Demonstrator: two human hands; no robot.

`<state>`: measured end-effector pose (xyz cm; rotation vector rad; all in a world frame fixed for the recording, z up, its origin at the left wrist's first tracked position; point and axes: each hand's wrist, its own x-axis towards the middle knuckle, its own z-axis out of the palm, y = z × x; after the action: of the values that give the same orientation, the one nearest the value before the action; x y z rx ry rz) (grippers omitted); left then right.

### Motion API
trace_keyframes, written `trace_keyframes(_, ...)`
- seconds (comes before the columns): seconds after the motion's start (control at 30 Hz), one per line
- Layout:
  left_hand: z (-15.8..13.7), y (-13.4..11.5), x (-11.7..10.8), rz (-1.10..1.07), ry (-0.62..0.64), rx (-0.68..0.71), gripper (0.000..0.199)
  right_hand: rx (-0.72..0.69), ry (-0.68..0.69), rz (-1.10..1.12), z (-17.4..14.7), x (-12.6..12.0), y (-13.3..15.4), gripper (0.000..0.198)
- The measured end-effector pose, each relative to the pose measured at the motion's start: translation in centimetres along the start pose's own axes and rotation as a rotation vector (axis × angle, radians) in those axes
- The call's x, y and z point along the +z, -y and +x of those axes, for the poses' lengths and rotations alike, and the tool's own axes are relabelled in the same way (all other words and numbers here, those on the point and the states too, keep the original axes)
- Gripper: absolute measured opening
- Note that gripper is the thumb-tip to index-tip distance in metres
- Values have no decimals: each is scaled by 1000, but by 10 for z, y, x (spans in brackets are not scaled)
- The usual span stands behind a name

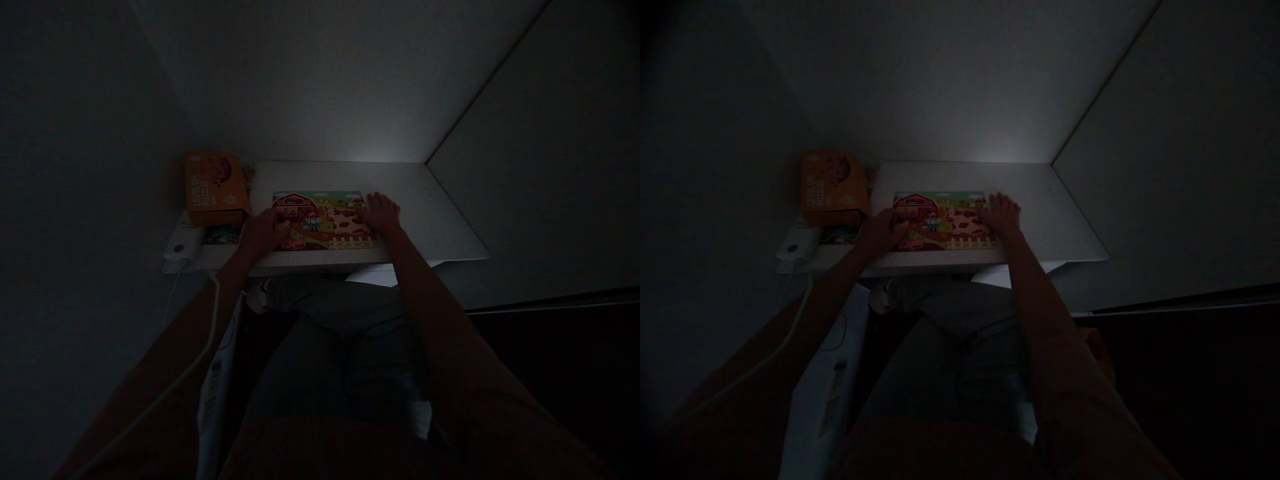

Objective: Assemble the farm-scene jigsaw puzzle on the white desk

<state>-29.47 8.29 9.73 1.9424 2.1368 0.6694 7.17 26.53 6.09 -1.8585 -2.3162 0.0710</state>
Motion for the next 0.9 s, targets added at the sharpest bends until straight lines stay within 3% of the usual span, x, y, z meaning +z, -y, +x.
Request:
trace_keyframes(0.3,1,1,2,5,-1,-2,48,18,31,-24,-3,-7,5,84)
trace_keyframes(0.63,1,-1,-1,-19,5,-5,49,42,-20,-12,-4,-8,5,89)
trace_keyframes(0.73,1,2,0,-71,-20,-9,59,-1,-95,-19,-10,-19,30,91)
trace_keyframes(0.9,2,10,5,-125,-67,46,65,-223,-45,11,-46,-19,123,103)
